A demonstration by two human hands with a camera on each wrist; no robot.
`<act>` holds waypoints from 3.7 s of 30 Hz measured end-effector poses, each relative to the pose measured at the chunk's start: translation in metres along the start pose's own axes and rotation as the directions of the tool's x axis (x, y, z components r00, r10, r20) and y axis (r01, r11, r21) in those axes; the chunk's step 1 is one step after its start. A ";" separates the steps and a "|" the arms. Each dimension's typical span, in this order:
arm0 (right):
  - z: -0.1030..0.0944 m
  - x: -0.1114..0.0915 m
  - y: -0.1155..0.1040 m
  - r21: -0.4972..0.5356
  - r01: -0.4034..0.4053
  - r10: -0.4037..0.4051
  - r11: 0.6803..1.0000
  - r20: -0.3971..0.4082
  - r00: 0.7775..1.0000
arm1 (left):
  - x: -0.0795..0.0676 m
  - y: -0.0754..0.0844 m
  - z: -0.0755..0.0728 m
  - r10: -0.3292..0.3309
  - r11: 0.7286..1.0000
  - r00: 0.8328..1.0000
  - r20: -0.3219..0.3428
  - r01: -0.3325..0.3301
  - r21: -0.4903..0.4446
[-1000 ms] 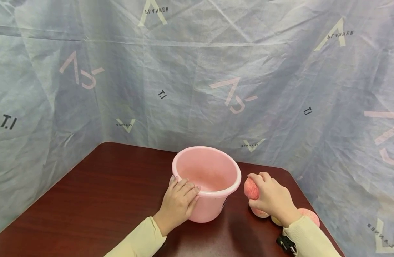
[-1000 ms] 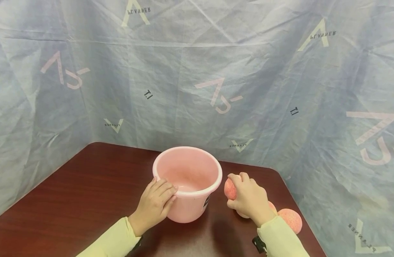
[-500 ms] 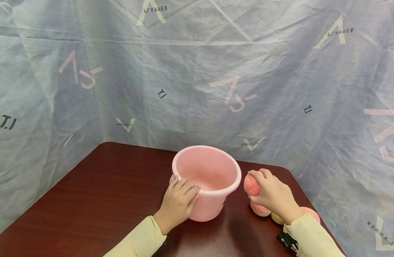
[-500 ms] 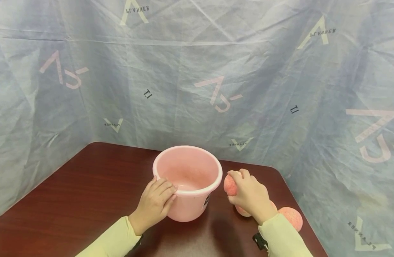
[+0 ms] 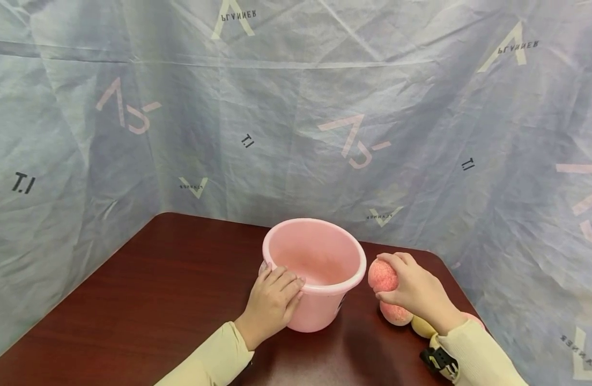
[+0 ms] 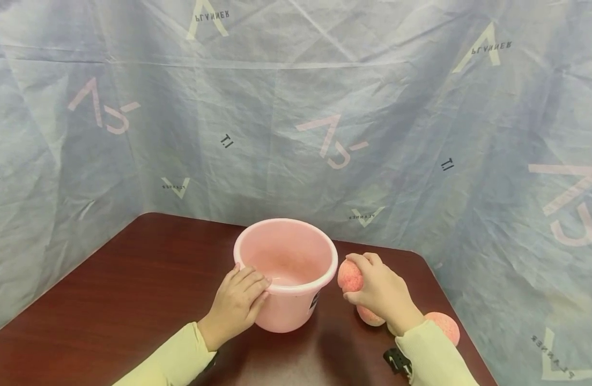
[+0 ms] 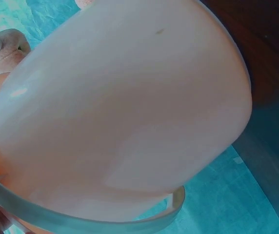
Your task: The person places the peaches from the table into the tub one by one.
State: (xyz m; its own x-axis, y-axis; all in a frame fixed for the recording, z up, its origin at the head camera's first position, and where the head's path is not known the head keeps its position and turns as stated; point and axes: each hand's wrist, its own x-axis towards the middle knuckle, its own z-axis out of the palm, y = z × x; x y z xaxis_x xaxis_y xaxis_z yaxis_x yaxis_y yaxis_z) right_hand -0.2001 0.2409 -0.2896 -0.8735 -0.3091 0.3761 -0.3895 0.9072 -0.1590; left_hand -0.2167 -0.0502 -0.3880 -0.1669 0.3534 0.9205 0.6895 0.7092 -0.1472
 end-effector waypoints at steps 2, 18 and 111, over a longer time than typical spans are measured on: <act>-0.001 0.000 -0.001 0.004 -0.002 0.002 1.000 -0.004 1.000 | 0.000 0.000 0.000 0.002 1.000 1.000 -0.001 -0.002 0.002; -0.005 0.001 -0.004 0.011 -0.011 0.011 1.000 0.009 1.000 | -0.001 0.000 0.000 0.009 1.000 1.000 -0.003 -0.009 0.006; -0.008 0.028 -0.037 0.017 0.108 -0.107 0.994 -0.071 0.992 | 0.000 0.000 -0.003 0.002 1.000 1.000 0.003 -0.002 0.011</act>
State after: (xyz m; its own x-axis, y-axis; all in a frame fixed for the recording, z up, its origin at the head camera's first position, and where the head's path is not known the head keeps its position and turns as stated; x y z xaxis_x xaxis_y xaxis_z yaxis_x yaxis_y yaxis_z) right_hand -0.2079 0.2010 -0.2661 -0.8040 -0.3835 0.4544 -0.4868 0.8634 -0.1327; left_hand -0.2147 -0.0519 -0.3873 -0.1675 0.3564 0.9192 0.6818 0.7153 -0.1531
